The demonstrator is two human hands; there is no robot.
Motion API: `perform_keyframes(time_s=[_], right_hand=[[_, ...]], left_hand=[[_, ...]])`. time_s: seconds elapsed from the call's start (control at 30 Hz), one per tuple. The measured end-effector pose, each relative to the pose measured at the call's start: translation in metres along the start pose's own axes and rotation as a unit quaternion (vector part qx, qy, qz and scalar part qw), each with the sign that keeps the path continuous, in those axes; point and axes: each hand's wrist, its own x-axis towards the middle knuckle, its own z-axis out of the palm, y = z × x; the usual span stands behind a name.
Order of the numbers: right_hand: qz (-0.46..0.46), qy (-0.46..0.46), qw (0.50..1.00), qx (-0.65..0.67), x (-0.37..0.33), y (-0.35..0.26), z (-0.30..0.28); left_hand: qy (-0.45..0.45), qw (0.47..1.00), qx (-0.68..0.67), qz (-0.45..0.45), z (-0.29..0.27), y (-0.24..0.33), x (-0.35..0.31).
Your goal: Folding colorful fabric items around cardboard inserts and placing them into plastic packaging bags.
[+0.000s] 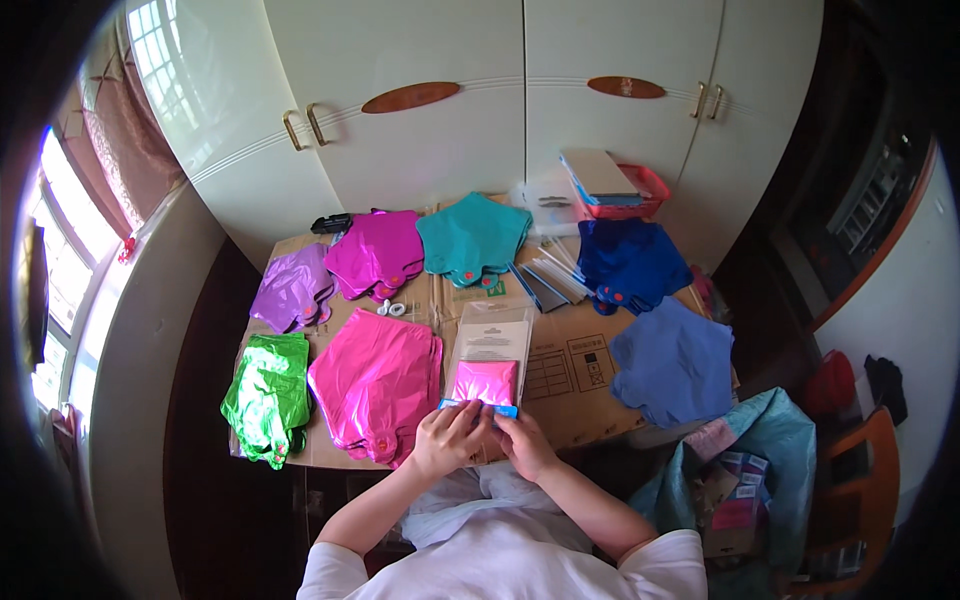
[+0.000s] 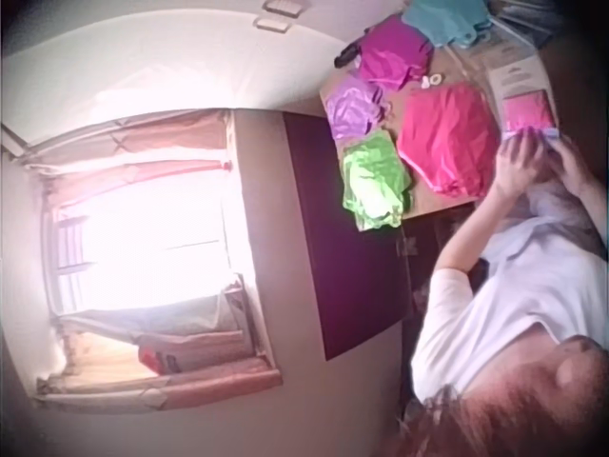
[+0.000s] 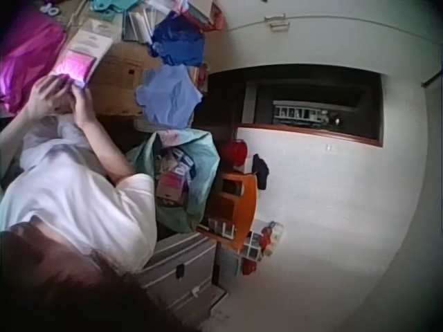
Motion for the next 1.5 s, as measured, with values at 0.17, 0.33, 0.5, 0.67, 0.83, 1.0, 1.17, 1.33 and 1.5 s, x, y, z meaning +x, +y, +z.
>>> perform_keyframes(time_s=[0.17,0.33,0.5,0.67,0.83,1.0,1.17,1.33,1.5], right_hand=[[-0.033,0.024,0.993,-0.109,0.0,0.004,-0.014],[-0.044,0.046,0.992,-0.106,0.003,0.002,-0.019],[-0.058,-0.012,0.997,-0.053,-0.001,-0.006,-0.001],[-0.053,-0.08,0.994,-0.049,-0.001,0.0,-0.016],[-0.116,-0.072,0.974,-0.179,-0.005,-0.022,0.011],[-0.153,-0.085,0.955,-0.238,-0.002,-0.029,0.011],[-0.156,-0.062,0.949,-0.268,-0.002,-0.033,0.015],[-0.19,-0.035,0.945,-0.266,-0.001,-0.027,0.014],[-0.207,-0.033,0.945,-0.251,-0.003,-0.03,0.026]], left_hand=[[-0.001,1.0,0.006,0.0,-0.004,0.004,0.0],[0.042,0.986,-0.137,-0.088,-0.008,0.005,-0.009],[0.144,0.661,-0.524,-0.517,-0.017,0.004,-0.012],[0.102,0.292,-0.818,-0.485,-0.007,-0.002,-0.032],[0.155,0.319,-0.799,-0.485,-0.005,0.004,-0.028],[0.164,0.382,-0.758,-0.503,-0.009,0.007,-0.02],[0.19,0.409,-0.732,-0.51,-0.009,0.011,-0.019],[0.207,0.409,-0.723,-0.517,-0.006,0.016,-0.017],[0.241,0.411,-0.718,-0.507,-0.01,0.023,-0.011]])
